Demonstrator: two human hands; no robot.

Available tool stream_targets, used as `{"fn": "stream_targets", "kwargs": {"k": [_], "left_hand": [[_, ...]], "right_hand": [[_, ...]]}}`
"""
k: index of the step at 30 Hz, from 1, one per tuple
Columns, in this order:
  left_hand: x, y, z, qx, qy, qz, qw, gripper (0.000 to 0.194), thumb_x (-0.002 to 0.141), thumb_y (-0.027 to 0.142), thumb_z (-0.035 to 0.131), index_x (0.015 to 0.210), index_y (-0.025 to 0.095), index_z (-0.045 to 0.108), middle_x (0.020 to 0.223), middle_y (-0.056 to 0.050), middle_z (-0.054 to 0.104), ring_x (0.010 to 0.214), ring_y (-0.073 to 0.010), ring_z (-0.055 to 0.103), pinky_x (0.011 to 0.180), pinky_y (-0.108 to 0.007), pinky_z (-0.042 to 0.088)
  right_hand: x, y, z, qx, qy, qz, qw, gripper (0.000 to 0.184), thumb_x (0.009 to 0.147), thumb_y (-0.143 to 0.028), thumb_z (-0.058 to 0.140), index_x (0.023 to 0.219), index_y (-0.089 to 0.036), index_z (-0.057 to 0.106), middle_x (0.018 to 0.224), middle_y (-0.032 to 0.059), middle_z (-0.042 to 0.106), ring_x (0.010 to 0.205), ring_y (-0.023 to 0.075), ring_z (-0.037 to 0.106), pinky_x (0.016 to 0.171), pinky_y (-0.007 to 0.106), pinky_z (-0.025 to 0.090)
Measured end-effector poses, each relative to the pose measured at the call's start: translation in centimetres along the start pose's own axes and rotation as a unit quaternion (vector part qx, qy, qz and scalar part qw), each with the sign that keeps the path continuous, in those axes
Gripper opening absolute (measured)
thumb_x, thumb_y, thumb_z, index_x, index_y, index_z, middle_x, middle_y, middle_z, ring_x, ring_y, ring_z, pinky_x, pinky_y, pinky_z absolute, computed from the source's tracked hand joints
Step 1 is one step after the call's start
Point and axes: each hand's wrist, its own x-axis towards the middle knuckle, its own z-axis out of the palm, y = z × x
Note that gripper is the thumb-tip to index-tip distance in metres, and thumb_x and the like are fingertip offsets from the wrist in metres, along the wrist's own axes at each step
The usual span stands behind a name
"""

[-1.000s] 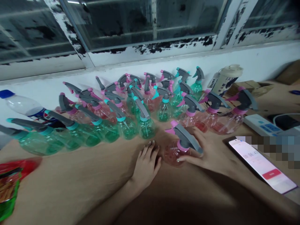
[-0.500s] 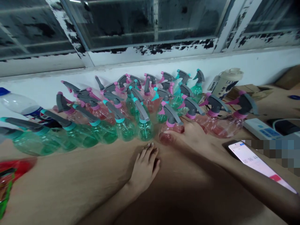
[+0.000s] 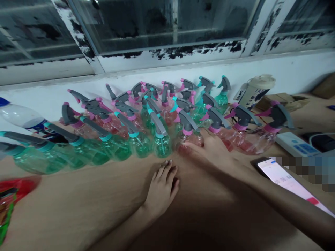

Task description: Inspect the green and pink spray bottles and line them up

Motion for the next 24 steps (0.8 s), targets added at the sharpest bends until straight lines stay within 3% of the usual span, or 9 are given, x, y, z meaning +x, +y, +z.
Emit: {"fn": "stream_targets", "kwargs": {"k": [3, 7, 12, 14, 17, 20, 24], "left_hand": [[0.0, 0.0, 0.0, 0.003, 0.006, 0.001, 1.000, 0.036, 0.091, 0.027, 0.042, 0.125, 0.015, 0.049, 0.137, -0.013, 0.043, 0.126, -0.0275, 0.040, 0.096, -0.045, 0.040], [-0.1, 0.0, 0.0, 0.016, 0.004, 0.001, 1.000, 0.037, 0.091, 0.027, 0.043, 0.125, 0.015, 0.048, 0.137, -0.013, 0.044, 0.125, -0.0275, 0.040, 0.096, -0.045, 0.041], [-0.2, -0.1, 0.1, 0.026, 0.005, 0.005, 1.000, 0.038, 0.091, 0.027, 0.042, 0.127, 0.015, 0.048, 0.138, -0.012, 0.043, 0.125, -0.0279, 0.041, 0.095, -0.046, 0.041], [-0.2, -0.2, 0.3, 0.027, 0.014, 0.006, 1.000, 0.037, 0.092, 0.027, 0.042, 0.126, 0.015, 0.048, 0.137, -0.012, 0.044, 0.124, -0.0279, 0.042, 0.094, -0.045, 0.042], [-0.2, -0.2, 0.4, 0.034, 0.023, 0.006, 0.999, 0.037, 0.092, 0.027, 0.041, 0.126, 0.016, 0.048, 0.136, -0.012, 0.045, 0.123, -0.0278, 0.043, 0.093, -0.045, 0.043], [-0.2, -0.2, 0.3, 0.037, 0.022, 0.010, 0.999, 0.037, 0.092, 0.027, 0.040, 0.126, 0.016, 0.048, 0.136, -0.012, 0.045, 0.123, -0.0280, 0.043, 0.093, -0.045, 0.043], [-0.1, -0.2, 0.1, 0.026, 0.029, 0.013, 0.999, 0.037, 0.092, 0.027, 0.039, 0.125, 0.015, 0.048, 0.135, -0.012, 0.046, 0.122, -0.0277, 0.043, 0.094, -0.045, 0.042]], "right_hand": [[-1.4, 0.8, -1.3, 0.066, -0.016, 0.037, 0.997, 0.058, 0.080, -0.058, 0.050, 0.122, -0.018, 0.053, 0.085, 0.0086, 0.069, 0.059, 0.0197, 0.062, 0.053, 0.032, 0.046], [-3.4, 2.9, -2.7, 0.125, 0.001, 0.068, 0.990, 0.033, 0.081, -0.051, 0.053, 0.097, -0.025, 0.066, 0.075, 0.0023, 0.069, 0.057, 0.0160, 0.060, 0.053, 0.028, 0.044], [-4.1, 5.7, -3.5, 0.092, 0.035, 0.128, 0.987, 0.038, 0.078, -0.056, 0.053, 0.081, -0.020, 0.061, 0.058, 0.0009, 0.062, 0.047, 0.0168, 0.058, 0.048, 0.029, 0.040], [-3.6, 6.1, -3.5, 0.063, 0.048, 0.130, 0.988, 0.043, 0.076, -0.060, 0.053, 0.084, -0.019, 0.059, 0.062, 0.0036, 0.064, 0.052, 0.0198, 0.060, 0.049, 0.030, 0.041], [-2.6, 5.9, -3.1, 0.009, 0.073, 0.106, 0.992, 0.058, 0.074, -0.063, 0.053, 0.105, -0.014, 0.056, 0.081, 0.0129, 0.067, 0.070, 0.0273, 0.064, 0.056, 0.034, 0.044], [-1.8, 5.4, -2.4, -0.018, 0.055, 0.097, 0.994, 0.066, 0.075, -0.063, 0.051, 0.118, -0.012, 0.050, 0.086, 0.0152, 0.067, 0.075, 0.0299, 0.064, 0.058, 0.036, 0.044], [-1.4, 5.5, -1.7, -0.034, 0.034, 0.085, 0.995, 0.054, 0.079, -0.062, 0.046, 0.101, -0.015, 0.060, 0.089, 0.0164, 0.067, 0.076, 0.0317, 0.064, 0.061, 0.039, 0.045]]}}
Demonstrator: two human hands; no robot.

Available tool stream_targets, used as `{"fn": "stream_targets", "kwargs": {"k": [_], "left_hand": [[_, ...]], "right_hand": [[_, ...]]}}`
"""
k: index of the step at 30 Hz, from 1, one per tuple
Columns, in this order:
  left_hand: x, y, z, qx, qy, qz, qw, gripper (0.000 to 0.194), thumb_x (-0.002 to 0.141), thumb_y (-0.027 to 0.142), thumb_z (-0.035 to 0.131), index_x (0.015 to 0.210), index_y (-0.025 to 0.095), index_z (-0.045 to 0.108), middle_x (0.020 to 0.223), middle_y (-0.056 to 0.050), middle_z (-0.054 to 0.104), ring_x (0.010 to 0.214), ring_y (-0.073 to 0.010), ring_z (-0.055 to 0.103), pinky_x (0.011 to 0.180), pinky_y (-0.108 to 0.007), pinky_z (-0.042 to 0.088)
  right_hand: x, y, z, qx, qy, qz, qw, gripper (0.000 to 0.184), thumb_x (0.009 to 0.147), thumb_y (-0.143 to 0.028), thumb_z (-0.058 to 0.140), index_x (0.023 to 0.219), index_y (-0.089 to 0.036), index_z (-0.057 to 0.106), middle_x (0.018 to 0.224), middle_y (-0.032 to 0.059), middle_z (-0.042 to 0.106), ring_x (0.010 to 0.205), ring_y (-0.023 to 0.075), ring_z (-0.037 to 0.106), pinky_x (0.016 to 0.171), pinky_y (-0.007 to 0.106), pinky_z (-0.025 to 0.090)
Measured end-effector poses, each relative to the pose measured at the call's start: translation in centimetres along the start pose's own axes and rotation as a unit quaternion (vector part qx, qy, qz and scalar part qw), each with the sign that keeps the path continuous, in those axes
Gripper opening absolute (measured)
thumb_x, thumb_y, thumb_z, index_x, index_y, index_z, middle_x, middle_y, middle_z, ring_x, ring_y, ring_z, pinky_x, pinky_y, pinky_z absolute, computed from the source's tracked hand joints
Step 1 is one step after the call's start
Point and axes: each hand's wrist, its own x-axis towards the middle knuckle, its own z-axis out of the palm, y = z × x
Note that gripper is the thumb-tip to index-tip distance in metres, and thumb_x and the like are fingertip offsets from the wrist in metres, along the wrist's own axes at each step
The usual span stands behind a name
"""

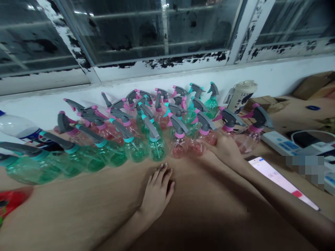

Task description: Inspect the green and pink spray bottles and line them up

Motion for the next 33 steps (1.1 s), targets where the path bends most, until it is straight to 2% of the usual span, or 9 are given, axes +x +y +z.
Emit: {"fn": "stream_targets", "kwargs": {"k": [4, 9, 12, 15, 18, 22, 25, 30, 33], "left_hand": [[0.1, 0.0, -0.1, -0.002, -0.002, -0.003, 1.000, 0.035, 0.092, 0.027, 0.040, 0.124, 0.015, 0.049, 0.134, -0.013, 0.047, 0.123, -0.0279, 0.043, 0.094, -0.045, 0.042], [0.1, 0.0, -0.1, 0.000, 0.004, 0.000, 1.000, 0.035, 0.092, 0.026, 0.040, 0.124, 0.015, 0.050, 0.134, -0.013, 0.047, 0.122, -0.0282, 0.044, 0.092, -0.046, 0.043], [0.1, 0.0, -0.1, 0.003, 0.001, 0.003, 1.000, 0.034, 0.092, 0.025, 0.041, 0.123, 0.015, 0.050, 0.134, -0.013, 0.047, 0.122, -0.0282, 0.044, 0.092, -0.045, 0.043], [0.2, 0.1, -0.2, 0.006, -0.005, 0.001, 1.000, 0.034, 0.091, 0.024, 0.042, 0.123, 0.014, 0.051, 0.133, -0.013, 0.048, 0.122, -0.0282, 0.044, 0.094, -0.046, 0.042], [0.2, 0.1, -0.3, 0.006, -0.002, 0.000, 1.000, 0.034, 0.091, 0.024, 0.042, 0.123, 0.014, 0.050, 0.133, -0.013, 0.048, 0.122, -0.0280, 0.044, 0.095, -0.046, 0.042], [0.0, -0.1, -0.2, 0.008, 0.005, 0.005, 1.000, 0.035, 0.091, 0.025, 0.043, 0.124, 0.015, 0.049, 0.134, -0.012, 0.048, 0.121, -0.0269, 0.045, 0.094, -0.044, 0.042], [-0.2, -0.1, 0.1, 0.016, 0.013, 0.008, 1.000, 0.035, 0.091, 0.025, 0.043, 0.124, 0.016, 0.049, 0.134, -0.011, 0.048, 0.121, -0.0263, 0.045, 0.095, -0.044, 0.042], [0.0, -0.1, 0.1, 0.013, 0.006, 0.004, 1.000, 0.035, 0.091, 0.025, 0.041, 0.124, 0.016, 0.049, 0.132, -0.011, 0.050, 0.123, -0.0263, 0.043, 0.095, -0.044, 0.042], [0.0, -0.1, 0.1, 0.008, 0.008, 0.007, 1.000, 0.035, 0.091, 0.025, 0.041, 0.124, 0.016, 0.049, 0.132, -0.011, 0.049, 0.124, -0.0265, 0.042, 0.096, -0.045, 0.041]], "right_hand": [[-0.9, 0.1, -0.7, -0.005, -0.011, -0.022, 1.000, 0.051, 0.078, -0.062, 0.047, 0.097, -0.016, 0.061, 0.105, 0.0182, 0.063, 0.084, 0.0325, 0.064, 0.062, 0.039, 0.045], [-4.0, -0.1, -2.6, -0.001, -0.042, -0.032, 0.999, 0.056, 0.077, -0.061, 0.050, 0.110, -0.016, 0.058, 0.092, 0.0134, 0.067, 0.060, 0.0254, 0.063, 0.051, 0.036, 0.044], [-5.8, 0.2, -3.5, 0.034, -0.049, -0.029, 0.998, 0.059, 0.072, -0.062, 0.056, 0.113, -0.019, 0.055, 0.105, 0.0125, 0.062, 0.051, 0.0178, 0.058, 0.051, 0.035, 0.046], [-6.5, 0.6, -3.9, 0.065, -0.005, -0.037, 0.997, 0.065, 0.065, -0.062, 0.064, 0.114, -0.020, 0.054, 0.109, 0.0126, 0.057, 0.075, 0.0245, 0.062, 0.063, 0.038, 0.050], [-6.1, 0.6, -3.8, 0.129, 0.034, -0.074, 0.988, 0.066, 0.064, -0.056, 0.069, 0.117, -0.021, 0.051, 0.112, 0.0127, 0.055, 0.103, 0.0309, 0.054, 0.083, 0.044, 0.047], [-4.6, 0.0, -2.9, 0.258, 0.009, -0.090, 0.962, 0.064, 0.071, -0.046, 0.067, 0.126, -0.025, 0.043, 0.124, 0.0104, 0.053, 0.113, 0.0300, 0.051, 0.091, 0.048, 0.043], [-3.4, -0.5, -1.9, 0.302, -0.013, -0.072, 0.951, 0.059, 0.072, -0.042, 0.065, 0.125, -0.026, 0.046, 0.118, 0.0085, 0.059, 0.104, 0.0297, 0.057, 0.085, 0.047, 0.047], [-2.7, -1.0, -0.3, 0.323, 0.011, -0.029, 0.946, 0.020, 0.077, -0.027, 0.052, 0.095, -0.026, 0.061, 0.077, 0.0010, 0.065, 0.068, 0.0208, 0.060, 0.064, 0.035, 0.051], [-2.7, -1.8, -0.3, 0.321, -0.006, -0.016, 0.947, 0.022, 0.074, -0.022, 0.047, 0.089, -0.025, 0.063, 0.071, -0.0002, 0.064, 0.058, 0.0183, 0.057, 0.055, 0.031, 0.049]]}}
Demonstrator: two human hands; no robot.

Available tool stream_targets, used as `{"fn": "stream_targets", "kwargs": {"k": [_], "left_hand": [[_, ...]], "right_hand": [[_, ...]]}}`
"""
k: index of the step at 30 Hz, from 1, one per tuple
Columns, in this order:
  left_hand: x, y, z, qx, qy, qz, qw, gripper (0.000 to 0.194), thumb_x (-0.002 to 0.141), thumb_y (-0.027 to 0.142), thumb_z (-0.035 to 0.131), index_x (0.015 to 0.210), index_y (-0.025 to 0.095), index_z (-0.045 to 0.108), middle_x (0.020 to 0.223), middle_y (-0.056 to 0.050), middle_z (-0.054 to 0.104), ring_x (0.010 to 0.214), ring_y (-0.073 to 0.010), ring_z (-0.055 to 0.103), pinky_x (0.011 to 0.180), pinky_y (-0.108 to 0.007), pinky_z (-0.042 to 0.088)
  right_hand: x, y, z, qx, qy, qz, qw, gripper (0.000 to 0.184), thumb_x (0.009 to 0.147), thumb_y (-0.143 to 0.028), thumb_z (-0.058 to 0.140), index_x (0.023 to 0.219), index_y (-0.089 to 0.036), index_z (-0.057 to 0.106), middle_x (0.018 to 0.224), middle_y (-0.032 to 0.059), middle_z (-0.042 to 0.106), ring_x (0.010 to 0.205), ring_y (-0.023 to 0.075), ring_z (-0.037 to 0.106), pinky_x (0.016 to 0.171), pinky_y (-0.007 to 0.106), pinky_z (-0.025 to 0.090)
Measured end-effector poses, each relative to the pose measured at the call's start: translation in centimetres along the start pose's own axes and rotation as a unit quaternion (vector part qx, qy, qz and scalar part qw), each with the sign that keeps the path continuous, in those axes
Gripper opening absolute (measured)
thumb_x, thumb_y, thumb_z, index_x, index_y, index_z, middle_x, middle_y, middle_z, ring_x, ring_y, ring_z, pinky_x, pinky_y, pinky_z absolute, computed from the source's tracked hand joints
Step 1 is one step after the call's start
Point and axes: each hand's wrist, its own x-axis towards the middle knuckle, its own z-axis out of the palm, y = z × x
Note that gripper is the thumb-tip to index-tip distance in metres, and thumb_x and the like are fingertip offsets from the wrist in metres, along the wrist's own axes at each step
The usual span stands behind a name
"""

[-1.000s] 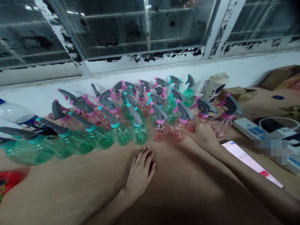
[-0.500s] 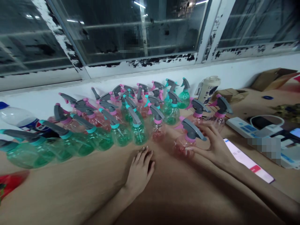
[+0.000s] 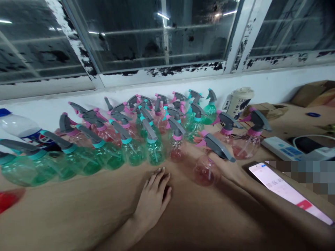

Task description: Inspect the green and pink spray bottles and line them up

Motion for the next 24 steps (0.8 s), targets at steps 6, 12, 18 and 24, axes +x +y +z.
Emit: {"fn": "stream_targets", "kwargs": {"k": [6, 12, 18, 24], "left_hand": [[-0.1, -0.1, 0.1, 0.003, 0.002, 0.004, 1.000, 0.036, 0.092, 0.026, 0.040, 0.125, 0.017, 0.048, 0.132, -0.011, 0.049, 0.124, -0.0261, 0.042, 0.097, -0.045, 0.041], [-0.1, -0.2, 0.1, 0.006, 0.005, 0.004, 1.000, 0.036, 0.091, 0.026, 0.040, 0.126, 0.018, 0.047, 0.136, -0.010, 0.046, 0.123, -0.0262, 0.044, 0.094, -0.045, 0.043], [0.0, -0.2, 0.0, 0.000, 0.009, 0.008, 1.000, 0.036, 0.091, 0.027, 0.040, 0.125, 0.019, 0.049, 0.134, -0.009, 0.048, 0.122, -0.0251, 0.045, 0.097, -0.043, 0.042], [0.0, -0.2, 0.0, 0.000, -0.006, 0.001, 1.000, 0.036, 0.092, 0.027, 0.040, 0.126, 0.019, 0.048, 0.134, -0.009, 0.048, 0.123, -0.0256, 0.043, 0.097, -0.045, 0.041]], "right_hand": [[0.1, -1.8, 0.2, 0.004, -0.022, 0.022, 0.999, 0.022, 0.072, -0.023, 0.047, 0.088, -0.025, 0.062, 0.068, -0.0010, 0.064, 0.058, 0.0178, 0.059, 0.056, 0.030, 0.049], [0.0, -0.7, 0.6, 0.006, -0.016, 0.011, 1.000, 0.020, 0.070, -0.025, 0.048, 0.086, -0.027, 0.059, 0.059, -0.0024, 0.057, 0.052, 0.0175, 0.053, 0.048, 0.028, 0.045], [0.2, -1.1, 0.4, -0.031, 0.005, -0.012, 0.999, 0.017, 0.070, -0.030, 0.047, 0.079, -0.028, 0.061, 0.058, -0.0007, 0.055, 0.047, 0.0166, 0.048, 0.044, 0.028, 0.044], [0.2, -0.7, 0.5, -0.060, 0.015, -0.026, 0.998, 0.013, 0.070, -0.029, 0.047, 0.069, -0.026, 0.060, 0.056, -0.0005, 0.053, 0.049, 0.0157, 0.051, 0.046, 0.027, 0.047]]}}
